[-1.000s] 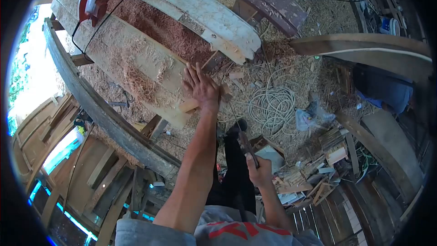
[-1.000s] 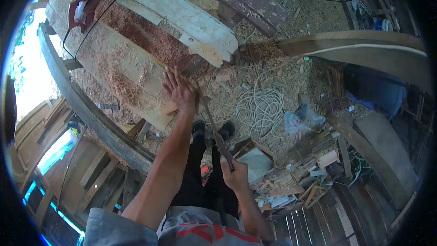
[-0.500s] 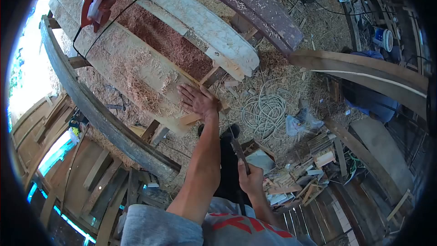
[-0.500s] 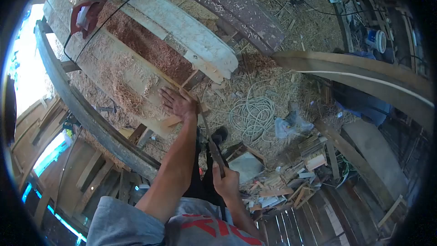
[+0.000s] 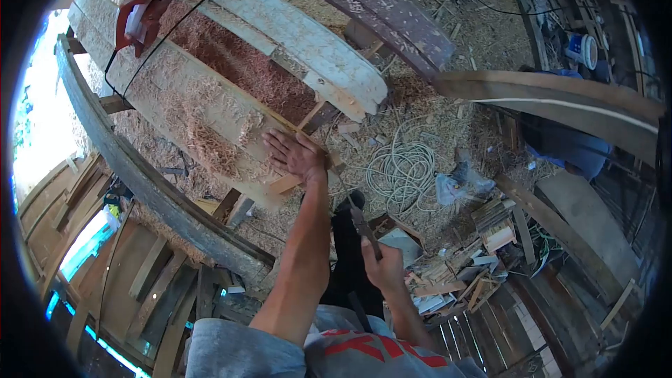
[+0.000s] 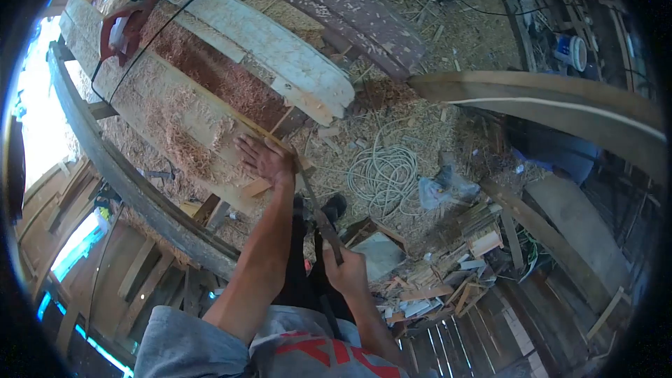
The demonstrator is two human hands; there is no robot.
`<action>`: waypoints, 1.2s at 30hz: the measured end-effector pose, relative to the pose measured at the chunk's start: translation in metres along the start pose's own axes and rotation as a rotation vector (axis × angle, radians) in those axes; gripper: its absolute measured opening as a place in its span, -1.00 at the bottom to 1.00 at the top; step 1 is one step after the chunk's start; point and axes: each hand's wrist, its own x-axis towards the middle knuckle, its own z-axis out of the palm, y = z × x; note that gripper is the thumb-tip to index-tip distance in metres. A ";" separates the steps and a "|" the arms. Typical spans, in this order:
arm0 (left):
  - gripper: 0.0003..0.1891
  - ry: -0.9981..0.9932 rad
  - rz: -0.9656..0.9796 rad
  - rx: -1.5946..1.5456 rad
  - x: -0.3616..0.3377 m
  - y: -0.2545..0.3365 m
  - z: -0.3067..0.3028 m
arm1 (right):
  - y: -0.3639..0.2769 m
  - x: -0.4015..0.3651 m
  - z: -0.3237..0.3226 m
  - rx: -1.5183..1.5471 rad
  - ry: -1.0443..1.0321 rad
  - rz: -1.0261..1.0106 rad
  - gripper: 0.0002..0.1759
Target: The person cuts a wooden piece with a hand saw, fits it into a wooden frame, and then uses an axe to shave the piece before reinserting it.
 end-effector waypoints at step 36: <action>-0.67 -0.699 1.860 -0.183 -0.187 0.057 -0.523 | -0.053 -0.293 -0.120 0.678 0.915 -0.477 -0.62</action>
